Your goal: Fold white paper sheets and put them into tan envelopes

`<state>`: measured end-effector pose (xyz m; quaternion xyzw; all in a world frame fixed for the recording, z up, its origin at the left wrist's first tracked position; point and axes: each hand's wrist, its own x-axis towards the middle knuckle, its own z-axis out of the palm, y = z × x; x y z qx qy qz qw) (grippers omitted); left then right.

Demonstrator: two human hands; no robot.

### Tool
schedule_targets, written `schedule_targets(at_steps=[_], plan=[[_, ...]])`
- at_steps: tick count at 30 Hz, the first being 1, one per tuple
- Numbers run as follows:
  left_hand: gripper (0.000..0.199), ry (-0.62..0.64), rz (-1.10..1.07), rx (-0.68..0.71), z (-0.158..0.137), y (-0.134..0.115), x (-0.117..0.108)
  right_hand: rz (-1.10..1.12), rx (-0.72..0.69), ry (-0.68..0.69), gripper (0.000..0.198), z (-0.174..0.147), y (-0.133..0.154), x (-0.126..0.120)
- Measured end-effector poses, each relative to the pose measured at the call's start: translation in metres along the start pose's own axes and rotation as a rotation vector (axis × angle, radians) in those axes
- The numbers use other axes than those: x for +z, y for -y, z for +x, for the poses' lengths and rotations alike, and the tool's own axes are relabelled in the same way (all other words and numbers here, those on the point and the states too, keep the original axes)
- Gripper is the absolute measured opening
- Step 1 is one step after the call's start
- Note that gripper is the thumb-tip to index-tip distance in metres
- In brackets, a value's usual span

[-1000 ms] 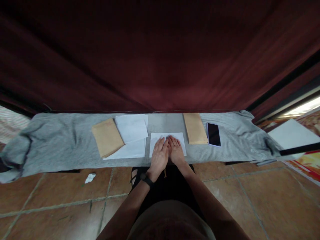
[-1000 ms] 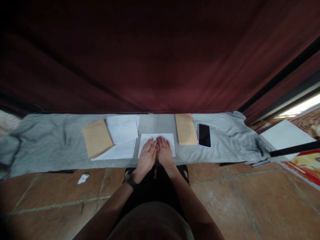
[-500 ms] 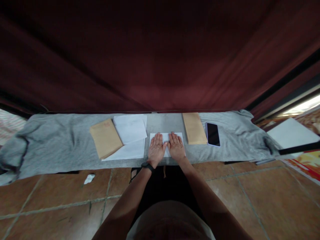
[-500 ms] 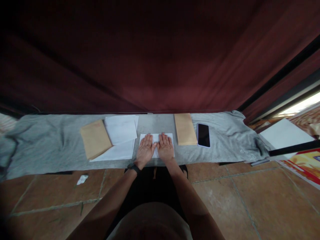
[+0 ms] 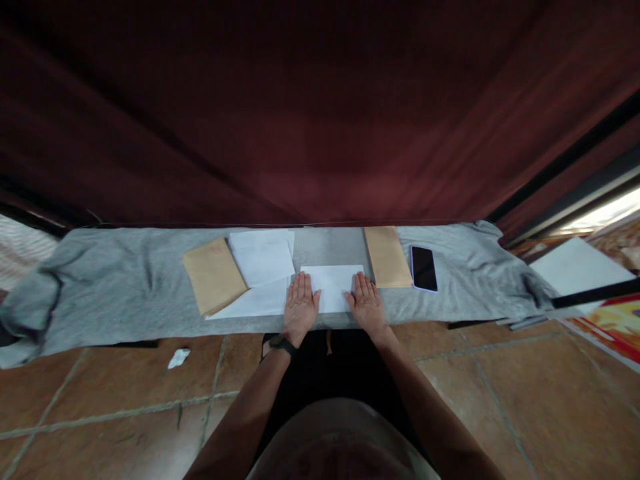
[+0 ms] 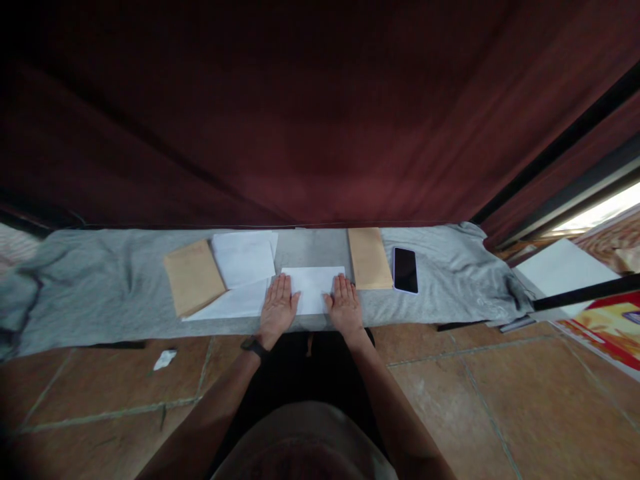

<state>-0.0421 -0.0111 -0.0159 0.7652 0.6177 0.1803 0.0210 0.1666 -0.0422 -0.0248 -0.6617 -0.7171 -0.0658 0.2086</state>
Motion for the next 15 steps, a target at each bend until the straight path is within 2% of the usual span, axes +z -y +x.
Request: schedule_targets(at_steps=[5, 9, 11, 15], plan=[[0.059, -0.030, 0.000, 0.016, -0.012, -0.014, -0.008, 0.053, 0.004, 0.040, 0.055, -0.011, 0.010, -0.015], [0.056, 0.069, -0.032, 0.191, -0.020, -0.042, -0.008, 0.113, -0.048, 0.099, 0.053, -0.012, 0.029, -0.020], [0.055, 0.119, -0.026, 0.230, -0.023, -0.051, -0.006, 0.127, -0.077, 0.132, 0.051, -0.011, 0.035, -0.020], [0.056, 0.156, -0.002, 0.251, -0.024, -0.051, -0.005, 0.102, -0.100, 0.149, 0.051, -0.012, 0.033, -0.018]])
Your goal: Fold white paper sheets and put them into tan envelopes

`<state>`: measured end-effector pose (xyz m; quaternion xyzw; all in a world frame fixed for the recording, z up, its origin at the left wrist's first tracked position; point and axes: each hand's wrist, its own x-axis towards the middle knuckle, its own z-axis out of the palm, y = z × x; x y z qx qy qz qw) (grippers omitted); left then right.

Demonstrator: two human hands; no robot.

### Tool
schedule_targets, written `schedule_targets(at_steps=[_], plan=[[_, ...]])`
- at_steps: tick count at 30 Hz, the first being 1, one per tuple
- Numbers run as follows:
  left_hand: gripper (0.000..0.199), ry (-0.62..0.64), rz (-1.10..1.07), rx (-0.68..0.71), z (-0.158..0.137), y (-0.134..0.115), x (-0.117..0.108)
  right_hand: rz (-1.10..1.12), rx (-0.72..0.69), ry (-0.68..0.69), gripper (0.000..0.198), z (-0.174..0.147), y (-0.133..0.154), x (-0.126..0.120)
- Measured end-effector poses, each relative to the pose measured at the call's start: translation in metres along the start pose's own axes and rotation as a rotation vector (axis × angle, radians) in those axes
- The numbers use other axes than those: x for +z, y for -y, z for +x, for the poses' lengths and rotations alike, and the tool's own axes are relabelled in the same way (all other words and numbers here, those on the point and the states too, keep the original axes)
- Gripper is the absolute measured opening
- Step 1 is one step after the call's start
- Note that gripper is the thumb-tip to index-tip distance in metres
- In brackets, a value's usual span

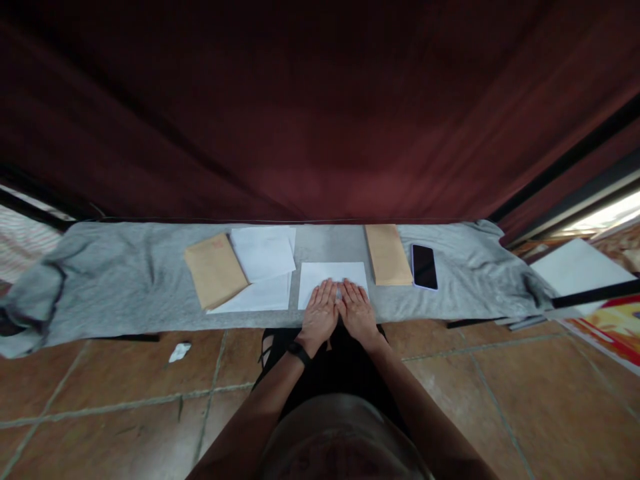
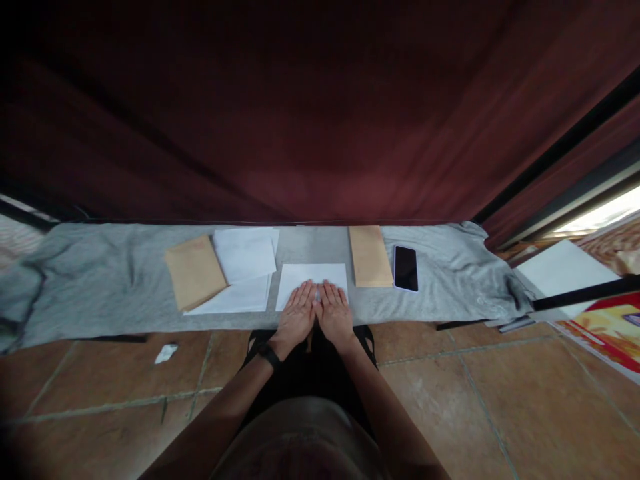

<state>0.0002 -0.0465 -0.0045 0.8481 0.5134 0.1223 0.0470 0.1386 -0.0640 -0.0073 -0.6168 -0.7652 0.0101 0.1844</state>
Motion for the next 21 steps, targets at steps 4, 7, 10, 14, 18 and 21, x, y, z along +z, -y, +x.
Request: schedule_targets(at_steps=[4, 7, 10, 14, 18, 21], plan=[[0.059, -0.007, 0.011, -0.006, -0.003, 0.010, -0.002, -0.040, -0.019, -0.009, 0.056, -0.005, -0.012, 0.000], [0.059, -0.014, 0.027, -0.032, -0.007, 0.017, -0.005, -0.062, -0.019, -0.022, 0.057, -0.010, -0.019, 0.000], [0.059, -0.022, 0.039, -0.042, -0.012, 0.025, -0.007, -0.072, -0.024, -0.031, 0.059, -0.014, -0.026, 0.000], [0.061, -0.030, 0.049, -0.043, -0.019, 0.036, -0.011, -0.095, -0.020, -0.044, 0.062, -0.021, -0.035, -0.001], [0.067, -0.027, 0.059, -0.035, -0.026, 0.045, -0.017, -0.097, -0.006, -0.051, 0.063, -0.030, -0.043, -0.001], [0.072, -0.023, 0.062, -0.035, -0.031, 0.050, -0.020, -0.086, 0.008, -0.054, 0.063, -0.037, -0.049, -0.001]])
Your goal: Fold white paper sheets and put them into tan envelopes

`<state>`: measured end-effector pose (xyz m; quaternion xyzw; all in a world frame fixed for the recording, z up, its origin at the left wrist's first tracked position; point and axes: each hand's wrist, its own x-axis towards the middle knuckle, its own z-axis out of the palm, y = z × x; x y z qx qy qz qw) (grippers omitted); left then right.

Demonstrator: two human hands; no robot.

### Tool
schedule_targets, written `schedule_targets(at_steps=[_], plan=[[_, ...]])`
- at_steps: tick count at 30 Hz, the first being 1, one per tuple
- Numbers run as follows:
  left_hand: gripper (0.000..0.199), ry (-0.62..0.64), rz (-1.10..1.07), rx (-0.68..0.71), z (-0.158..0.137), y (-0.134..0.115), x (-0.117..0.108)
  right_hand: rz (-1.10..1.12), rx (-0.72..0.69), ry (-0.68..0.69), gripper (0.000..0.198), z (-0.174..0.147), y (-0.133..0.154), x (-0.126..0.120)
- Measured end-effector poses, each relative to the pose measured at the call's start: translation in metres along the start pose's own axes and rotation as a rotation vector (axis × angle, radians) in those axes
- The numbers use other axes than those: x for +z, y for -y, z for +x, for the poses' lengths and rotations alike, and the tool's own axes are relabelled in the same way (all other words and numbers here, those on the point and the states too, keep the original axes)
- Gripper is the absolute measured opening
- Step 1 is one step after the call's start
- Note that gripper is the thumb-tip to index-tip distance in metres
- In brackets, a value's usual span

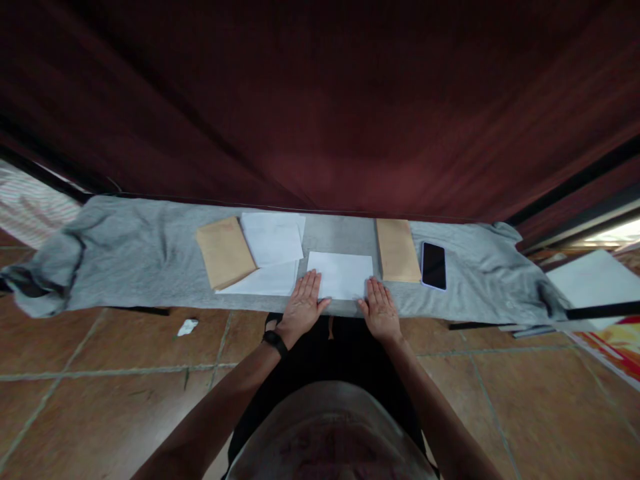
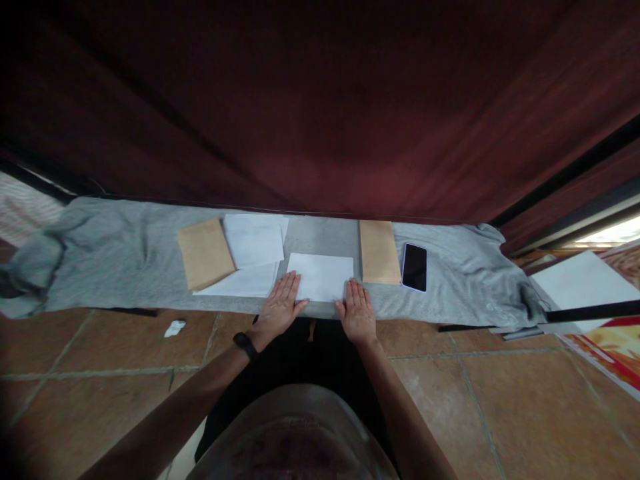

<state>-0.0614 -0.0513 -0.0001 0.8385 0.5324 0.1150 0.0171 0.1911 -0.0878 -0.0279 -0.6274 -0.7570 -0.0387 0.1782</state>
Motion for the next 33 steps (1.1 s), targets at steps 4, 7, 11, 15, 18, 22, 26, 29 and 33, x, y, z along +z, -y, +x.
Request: schedule_targets(at_steps=[4, 7, 11, 15, 18, 22, 26, 29, 33], plan=[[0.074, 0.006, 0.002, 0.005, -0.003, 0.003, -0.001, 0.006, 0.055, -0.016, 0.062, -0.002, 0.001, -0.004], [0.075, 0.005, -0.001, 0.006, -0.003, 0.002, 0.000, 0.027, 0.081, -0.025, 0.059, 0.007, 0.011, -0.008], [0.077, 0.010, 0.012, 0.010, -0.003, 0.001, 0.000, 0.061, 0.022, 0.024, 0.056, 0.023, 0.032, -0.009], [0.075, 0.024, 0.028, 0.012, -0.002, 0.001, -0.003, 0.058, -0.007, 0.050, 0.052, 0.028, 0.044, -0.004], [0.075, 0.021, 0.031, 0.007, -0.002, 0.001, -0.005, 0.047, -0.004, 0.049, 0.053, 0.026, 0.043, -0.001], [0.067, -0.010, 0.015, -0.032, 0.004, -0.005, -0.004, 0.040, 0.006, 0.042, 0.053, 0.023, 0.041, 0.001], [0.060, -0.015, -0.040, 0.001, 0.023, -0.021, 0.001, 0.050, 0.036, 0.026, 0.051, 0.023, 0.042, 0.001], [0.057, 0.025, -0.075, 0.037, 0.044, -0.033, 0.008, 0.096, 0.066, 0.024, 0.048, 0.029, 0.042, -0.002], [0.055, 0.049, -0.084, 0.028, 0.066, -0.036, 0.020, 0.164, 0.108, 0.029, 0.051, 0.050, 0.041, -0.007]])
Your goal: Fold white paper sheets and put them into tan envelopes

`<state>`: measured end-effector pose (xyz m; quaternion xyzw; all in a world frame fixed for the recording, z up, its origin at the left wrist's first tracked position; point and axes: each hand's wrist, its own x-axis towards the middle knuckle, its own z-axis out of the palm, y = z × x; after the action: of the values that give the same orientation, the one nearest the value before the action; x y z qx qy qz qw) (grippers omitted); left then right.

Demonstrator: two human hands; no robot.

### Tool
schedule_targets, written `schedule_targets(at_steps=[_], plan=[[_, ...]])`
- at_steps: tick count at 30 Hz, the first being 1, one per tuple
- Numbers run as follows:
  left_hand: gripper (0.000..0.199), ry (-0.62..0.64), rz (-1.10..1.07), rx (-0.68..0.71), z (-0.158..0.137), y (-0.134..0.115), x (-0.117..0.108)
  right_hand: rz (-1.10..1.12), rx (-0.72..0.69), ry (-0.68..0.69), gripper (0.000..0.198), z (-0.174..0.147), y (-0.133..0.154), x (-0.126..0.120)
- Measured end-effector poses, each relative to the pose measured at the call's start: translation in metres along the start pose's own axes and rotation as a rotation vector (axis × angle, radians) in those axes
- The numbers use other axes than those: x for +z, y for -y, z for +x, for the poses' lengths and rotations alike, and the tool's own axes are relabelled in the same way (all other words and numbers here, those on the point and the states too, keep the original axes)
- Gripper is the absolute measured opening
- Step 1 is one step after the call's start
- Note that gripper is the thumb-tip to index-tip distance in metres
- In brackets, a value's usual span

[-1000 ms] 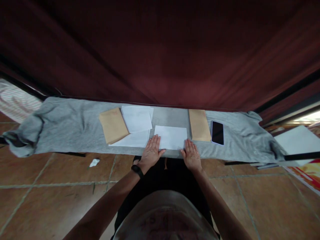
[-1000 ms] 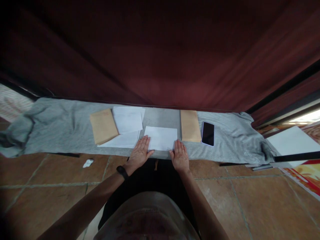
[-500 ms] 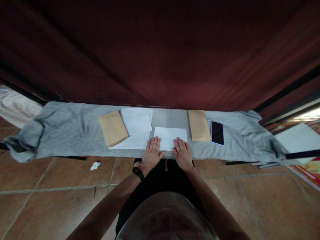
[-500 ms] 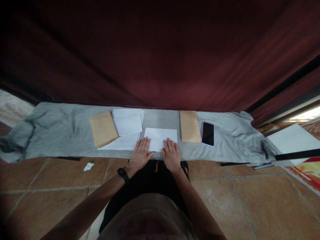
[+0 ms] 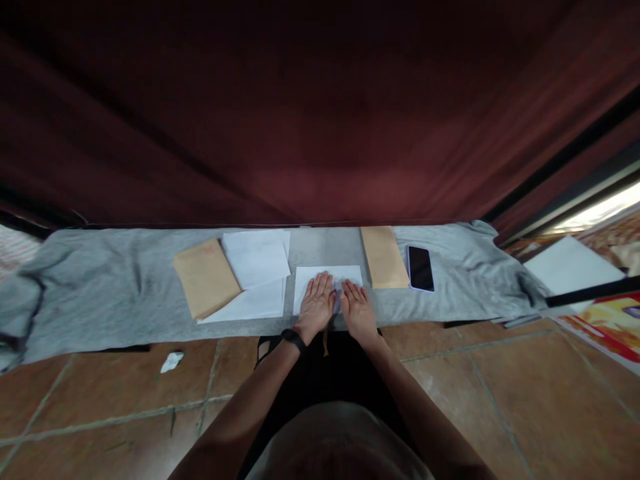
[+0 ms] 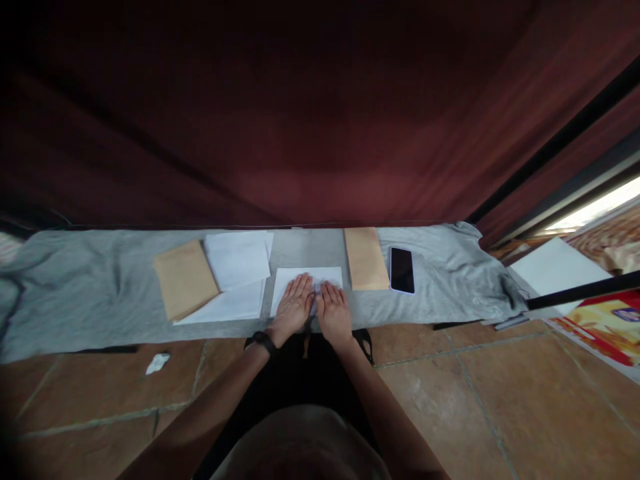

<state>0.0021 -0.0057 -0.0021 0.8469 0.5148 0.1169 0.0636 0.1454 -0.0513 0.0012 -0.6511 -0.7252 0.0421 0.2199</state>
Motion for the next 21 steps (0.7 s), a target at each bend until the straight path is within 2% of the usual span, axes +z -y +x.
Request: schedule_targets(at_steps=[5, 8, 13, 21], plan=[[0.056, 0.022, 0.034, 0.026, 0.015, 0.010, 0.004, -0.021, -0.061, 0.055, 0.048, 0.036, 0.011, 0.011], [0.057, 0.028, 0.054, 0.023, 0.020, 0.018, 0.004, -0.082, -0.039, 0.083, 0.048, 0.048, 0.015, 0.022], [0.057, -0.006, 0.056, -0.024, 0.021, 0.028, 0.004, -0.122, -0.008, 0.044, 0.050, 0.051, 0.008, 0.032], [0.061, -0.035, 0.059, -0.126, 0.005, 0.035, 0.000, -0.121, 0.009, -0.100, 0.060, 0.043, -0.010, 0.038]])
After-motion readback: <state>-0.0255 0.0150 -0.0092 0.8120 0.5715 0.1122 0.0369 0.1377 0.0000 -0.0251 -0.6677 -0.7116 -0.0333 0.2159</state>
